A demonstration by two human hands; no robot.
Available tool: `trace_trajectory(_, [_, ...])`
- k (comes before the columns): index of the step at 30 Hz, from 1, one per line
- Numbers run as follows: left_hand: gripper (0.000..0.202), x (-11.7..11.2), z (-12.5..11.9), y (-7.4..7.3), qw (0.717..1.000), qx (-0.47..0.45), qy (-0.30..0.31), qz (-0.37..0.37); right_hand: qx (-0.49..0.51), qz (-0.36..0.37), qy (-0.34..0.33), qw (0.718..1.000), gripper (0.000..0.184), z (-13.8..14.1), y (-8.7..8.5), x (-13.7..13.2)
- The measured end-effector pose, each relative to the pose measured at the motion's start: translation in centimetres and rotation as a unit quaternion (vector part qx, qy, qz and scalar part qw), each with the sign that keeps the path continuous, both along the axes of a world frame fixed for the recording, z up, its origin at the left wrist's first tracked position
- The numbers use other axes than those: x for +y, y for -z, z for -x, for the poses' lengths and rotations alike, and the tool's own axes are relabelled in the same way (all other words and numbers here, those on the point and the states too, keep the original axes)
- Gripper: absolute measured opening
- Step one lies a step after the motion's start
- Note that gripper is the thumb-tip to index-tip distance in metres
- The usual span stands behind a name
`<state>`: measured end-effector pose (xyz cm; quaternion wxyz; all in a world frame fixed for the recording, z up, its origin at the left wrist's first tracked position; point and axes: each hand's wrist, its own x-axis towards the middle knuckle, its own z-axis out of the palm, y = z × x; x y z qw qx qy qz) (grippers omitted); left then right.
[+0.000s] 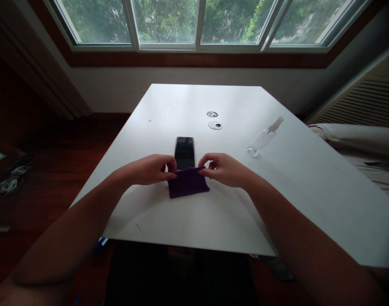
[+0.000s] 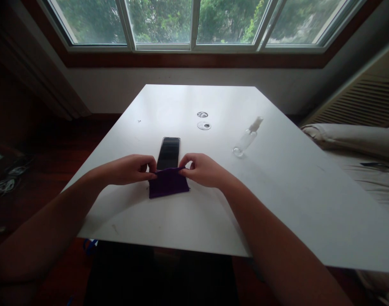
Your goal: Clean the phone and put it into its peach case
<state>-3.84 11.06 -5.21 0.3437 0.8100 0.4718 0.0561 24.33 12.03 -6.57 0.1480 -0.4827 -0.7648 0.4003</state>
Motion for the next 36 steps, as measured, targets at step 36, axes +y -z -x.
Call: trace_trajectory(36, [0.034, -2.0, -3.2, 0.9, 0.970, -0.198, -0.032, 0.139, 0.332, 0.121, -0.031, 0.935, 0.065, 1.1, 0.3, -0.9])
